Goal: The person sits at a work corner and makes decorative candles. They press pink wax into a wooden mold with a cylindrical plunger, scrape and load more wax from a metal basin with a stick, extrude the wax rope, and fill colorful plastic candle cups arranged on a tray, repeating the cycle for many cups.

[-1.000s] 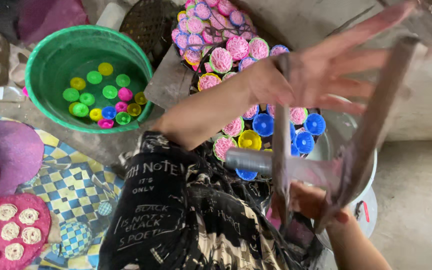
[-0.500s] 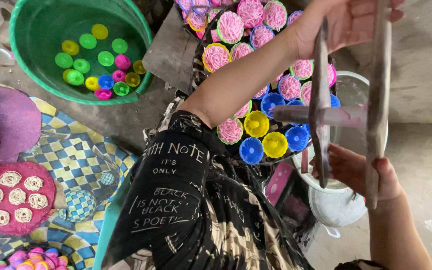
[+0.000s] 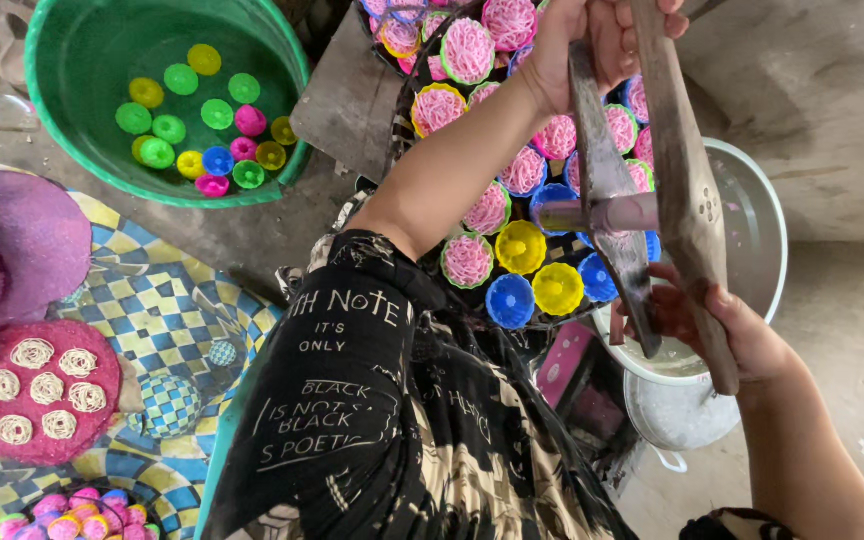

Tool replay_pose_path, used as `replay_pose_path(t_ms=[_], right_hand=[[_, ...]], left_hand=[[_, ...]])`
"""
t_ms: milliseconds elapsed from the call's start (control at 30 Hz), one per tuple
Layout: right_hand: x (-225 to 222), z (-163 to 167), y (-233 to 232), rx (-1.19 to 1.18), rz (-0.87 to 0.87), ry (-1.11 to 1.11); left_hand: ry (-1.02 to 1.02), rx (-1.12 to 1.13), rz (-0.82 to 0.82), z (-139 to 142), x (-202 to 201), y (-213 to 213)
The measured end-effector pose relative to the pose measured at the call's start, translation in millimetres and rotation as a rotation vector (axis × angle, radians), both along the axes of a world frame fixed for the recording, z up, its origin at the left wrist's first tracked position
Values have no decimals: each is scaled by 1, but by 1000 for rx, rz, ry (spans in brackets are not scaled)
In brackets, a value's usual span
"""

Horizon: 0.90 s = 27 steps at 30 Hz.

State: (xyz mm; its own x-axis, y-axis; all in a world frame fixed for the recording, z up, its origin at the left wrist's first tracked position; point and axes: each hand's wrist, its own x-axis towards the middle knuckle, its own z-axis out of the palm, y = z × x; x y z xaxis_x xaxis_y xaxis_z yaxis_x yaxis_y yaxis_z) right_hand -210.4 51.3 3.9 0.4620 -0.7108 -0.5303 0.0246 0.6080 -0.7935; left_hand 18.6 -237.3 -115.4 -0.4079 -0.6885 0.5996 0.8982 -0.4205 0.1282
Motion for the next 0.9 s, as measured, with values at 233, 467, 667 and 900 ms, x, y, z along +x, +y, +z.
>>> replay_pose_path(t_ms=[233, 467, 667, 900], right_hand=[[-20, -21, -11, 2, -159, 198], [-39, -17, 10, -35, -165, 268], [-12, -29, 11, -105, -150, 294], [5, -21, -1, -228, -184, 413]], left_hand=[[-35, -137, 98, 9, -2, -18], [-67, 115, -44, 4, -14, 4], [-92, 75, 16, -21, -9, 0], [-132, -42, 246, -18, -10, -10]])
